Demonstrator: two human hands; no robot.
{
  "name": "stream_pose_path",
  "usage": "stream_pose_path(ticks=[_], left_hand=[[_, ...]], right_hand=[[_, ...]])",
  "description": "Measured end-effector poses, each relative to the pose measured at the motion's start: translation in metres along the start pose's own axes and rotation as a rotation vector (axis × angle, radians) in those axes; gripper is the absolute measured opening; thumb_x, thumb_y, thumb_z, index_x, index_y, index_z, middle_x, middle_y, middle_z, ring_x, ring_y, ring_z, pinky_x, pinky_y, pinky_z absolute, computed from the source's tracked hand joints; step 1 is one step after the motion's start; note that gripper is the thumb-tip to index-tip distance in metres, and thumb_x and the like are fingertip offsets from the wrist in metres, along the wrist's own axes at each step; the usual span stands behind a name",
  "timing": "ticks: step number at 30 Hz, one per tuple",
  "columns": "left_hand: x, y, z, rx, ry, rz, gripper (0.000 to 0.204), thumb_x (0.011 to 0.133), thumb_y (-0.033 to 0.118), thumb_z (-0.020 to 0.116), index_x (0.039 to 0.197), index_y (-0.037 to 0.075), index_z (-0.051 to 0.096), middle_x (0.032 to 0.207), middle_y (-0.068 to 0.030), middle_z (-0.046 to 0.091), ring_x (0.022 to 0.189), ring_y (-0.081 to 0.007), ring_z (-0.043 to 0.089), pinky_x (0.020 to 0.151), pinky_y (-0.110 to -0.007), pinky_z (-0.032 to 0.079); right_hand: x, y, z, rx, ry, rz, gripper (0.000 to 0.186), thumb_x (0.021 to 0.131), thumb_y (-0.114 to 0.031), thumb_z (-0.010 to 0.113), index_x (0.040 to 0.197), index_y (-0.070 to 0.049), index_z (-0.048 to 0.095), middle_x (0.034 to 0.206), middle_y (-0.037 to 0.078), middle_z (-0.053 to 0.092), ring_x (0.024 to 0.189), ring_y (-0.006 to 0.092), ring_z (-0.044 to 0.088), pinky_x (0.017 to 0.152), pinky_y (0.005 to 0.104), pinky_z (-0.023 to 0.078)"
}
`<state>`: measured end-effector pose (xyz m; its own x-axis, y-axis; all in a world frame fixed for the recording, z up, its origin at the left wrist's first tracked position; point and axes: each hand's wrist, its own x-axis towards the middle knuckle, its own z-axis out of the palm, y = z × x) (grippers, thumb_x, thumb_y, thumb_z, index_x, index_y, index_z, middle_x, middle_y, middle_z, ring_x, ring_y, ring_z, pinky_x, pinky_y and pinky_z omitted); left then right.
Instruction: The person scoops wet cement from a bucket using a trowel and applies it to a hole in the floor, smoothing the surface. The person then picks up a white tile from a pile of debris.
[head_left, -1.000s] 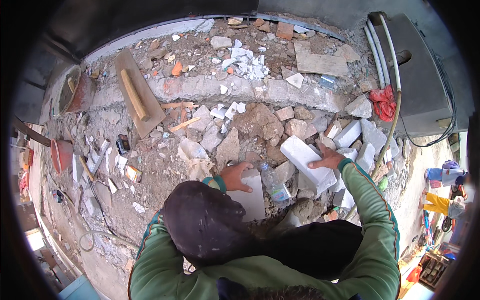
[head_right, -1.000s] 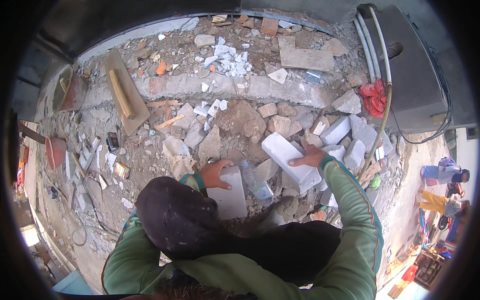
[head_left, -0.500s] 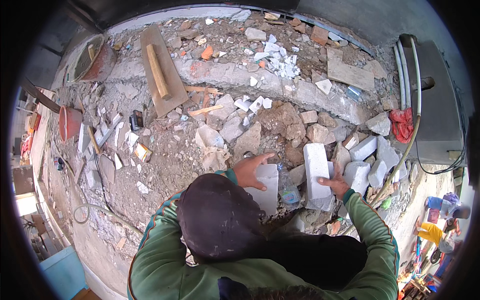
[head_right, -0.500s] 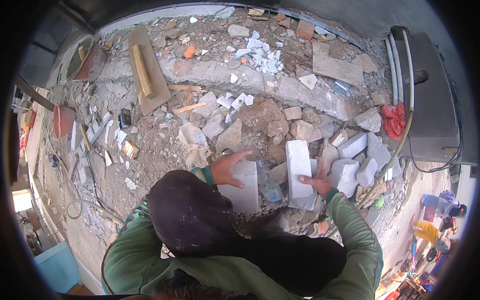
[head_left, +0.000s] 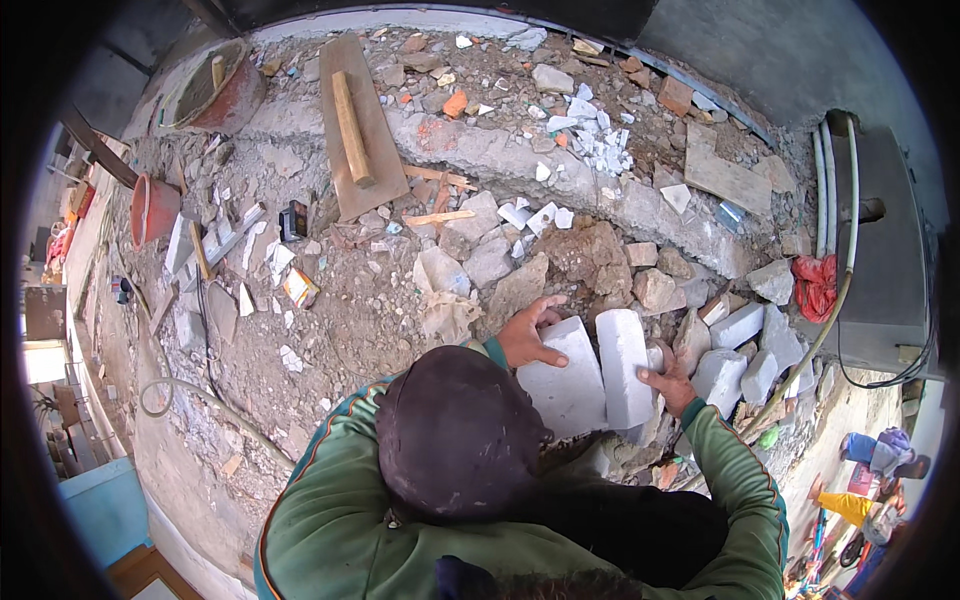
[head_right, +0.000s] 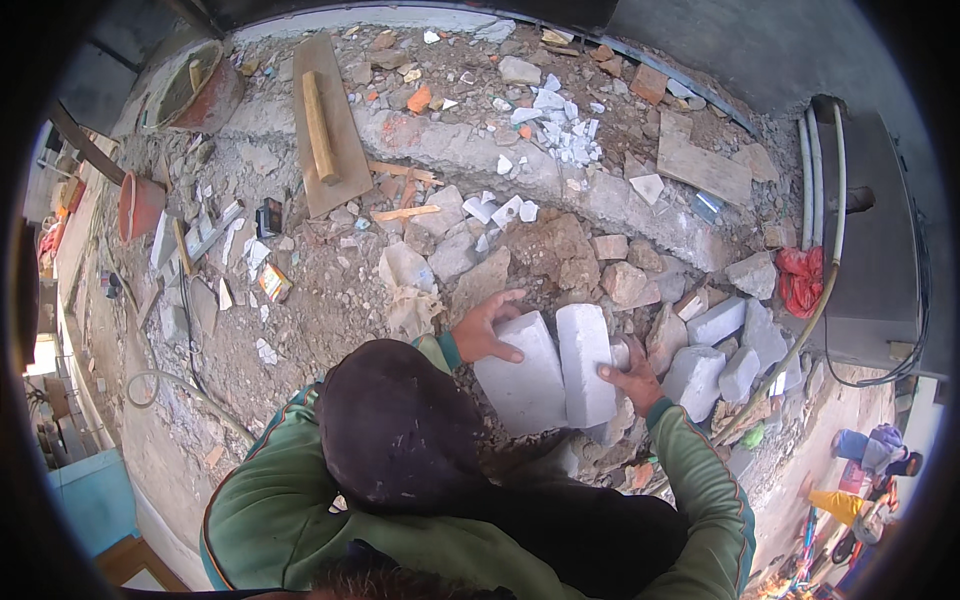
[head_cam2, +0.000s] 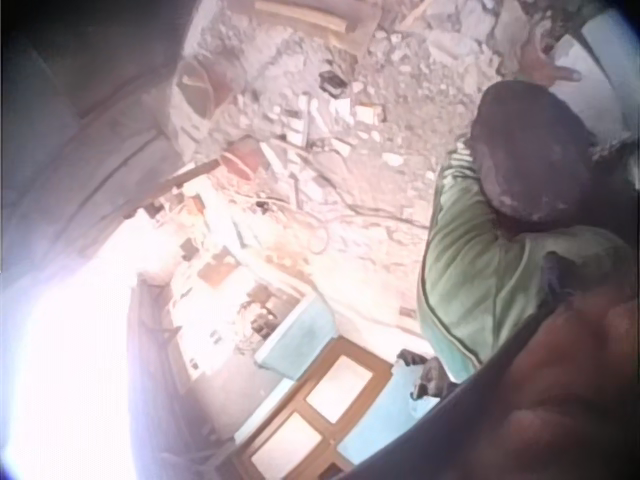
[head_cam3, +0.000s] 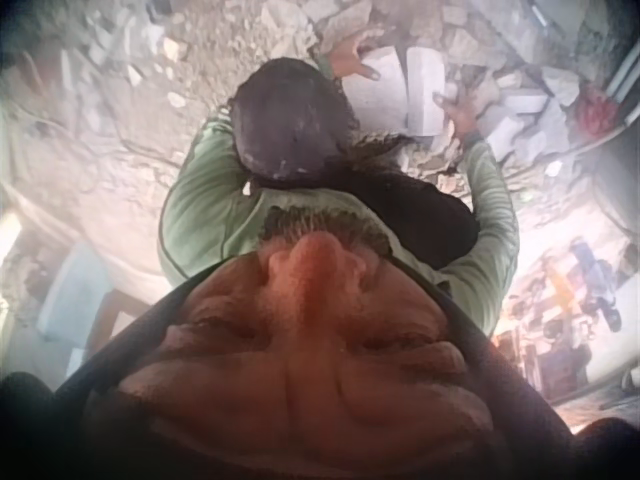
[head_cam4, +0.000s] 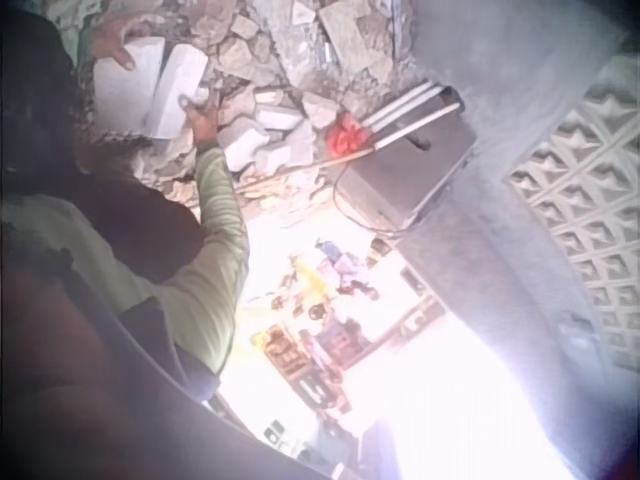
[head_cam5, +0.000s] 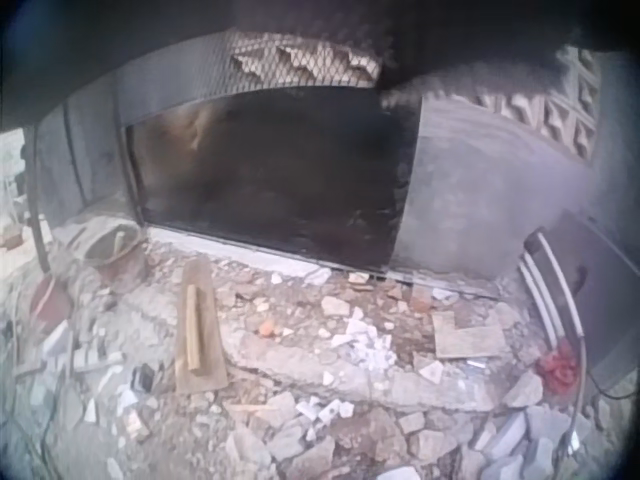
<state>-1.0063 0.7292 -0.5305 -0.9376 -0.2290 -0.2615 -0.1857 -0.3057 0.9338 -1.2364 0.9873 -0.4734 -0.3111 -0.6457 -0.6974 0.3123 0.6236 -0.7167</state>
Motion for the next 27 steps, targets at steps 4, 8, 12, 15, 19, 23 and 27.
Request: stream_pose_path(ticks=[4, 8, 12, 15, 19, 23, 27], left_hand=[[-0.003, 0.008, -0.004, 0.004, 0.012, 0.065, 0.111, 0.063, 0.013, 0.093, 0.151, 0.009, 0.026, 0.119, -0.0118, 0.057, 0.108, -0.0196, 0.055, 0.097, -0.035, 0.043], [-0.042, 0.035, -0.037, -0.094, 0.071, 0.075, 0.115, 0.061, 0.009, 0.091, 0.153, 0.01, 0.023, 0.122, -0.0102, 0.057, 0.113, -0.0182, 0.054, 0.101, -0.035, 0.041], [-0.095, 0.087, -0.093, -0.155, 0.259, 0.266, 0.118, 0.061, 0.004, 0.091, 0.154, 0.009, 0.019, 0.124, -0.0126, 0.058, 0.114, -0.0206, 0.056, 0.102, -0.034, 0.042], [-0.146, 0.139, -0.134, 0.02, 0.517, 0.347, 0.113, 0.06, 0.011, 0.088, 0.153, 0.005, 0.023, 0.127, -0.0148, 0.059, 0.115, -0.0246, 0.058, 0.103, -0.036, 0.042], [-0.263, 0.172, -0.234, 0.224, 0.917, 0.47, 0.098, 0.073, 0.022, 0.078, 0.153, 0.004, 0.024, 0.131, -0.0192, 0.056, 0.118, -0.0296, 0.058, 0.101, -0.045, 0.049], [-0.559, 0.207, -0.352, 0.585, 2.398, -0.051, 0.077, 0.08, 0.033, 0.078, 0.14, -0.002, 0.044, 0.122, -0.0219, 0.063, 0.103, -0.0351, 0.064, 0.086, -0.046, 0.053], [-0.598, 0.087, -0.295, 0.857, 2.288, -0.036, 0.08, 0.078, 0.035, 0.082, 0.138, -0.001, 0.045, 0.118, -0.0182, 0.063, 0.098, -0.0318, 0.063, 0.081, -0.043, 0.051]], right_hand=[[0.005, 0.027, 0.005, -0.08, 0.058, -0.06, 0.097, 0.073, -0.041, 0.082, 0.146, 0.001, 0.034, 0.144, 0.021, 0.037, 0.134, 0.0294, 0.037, 0.111, 0.0402, 0.032], [0.014, -0.039, 0.044, -0.144, -0.168, -0.109, 0.095, 0.076, -0.041, 0.08, 0.147, 0.001, 0.032, 0.143, 0.021, 0.041, 0.131, 0.0279, 0.042, 0.111, 0.0376, 0.033], [0.052, -0.13, 0.109, -0.367, -0.319, -0.373, 0.103, 0.076, -0.044, 0.081, 0.151, 0.001, 0.026, 0.146, 0.022, 0.041, 0.136, 0.0306, 0.04, 0.114, 0.0372, 0.03], [0.075, -0.21, 0.174, -0.375, -0.38, -0.516, 0.112, 0.075, -0.047, 0.081, 0.152, 0.005, 0.018, 0.147, 0.029, 0.037, 0.139, 0.0321, 0.038, 0.115, 0.0388, 0.03], [0.107, -0.261, 0.281, 0.019, -0.653, -0.844, 0.113, 0.084, -0.047, 0.074, 0.153, 0.006, 0.002, 0.153, 0.034, 0.025, 0.142, 0.0372, 0.032, 0.114, 0.0368, 0.032], [0.067, -0.302, 0.243, -0.397, -0.826, -0.945, 0.081, 0.086, -0.042, 0.072, 0.148, -0.003, 0.037, 0.129, 0.018, 0.061, 0.118, 0.027, 0.059, 0.1, 0.0368, 0.045], [0.155, -0.247, 0.075, -0.857, -0.19, -0.763, 0.062, 0.083, -0.045, 0.068, 0.131, -0.008, 0.059, 0.113, 0.016, 0.069, 0.109, 0.0348, 0.063, 0.094, 0.0434, 0.049]])
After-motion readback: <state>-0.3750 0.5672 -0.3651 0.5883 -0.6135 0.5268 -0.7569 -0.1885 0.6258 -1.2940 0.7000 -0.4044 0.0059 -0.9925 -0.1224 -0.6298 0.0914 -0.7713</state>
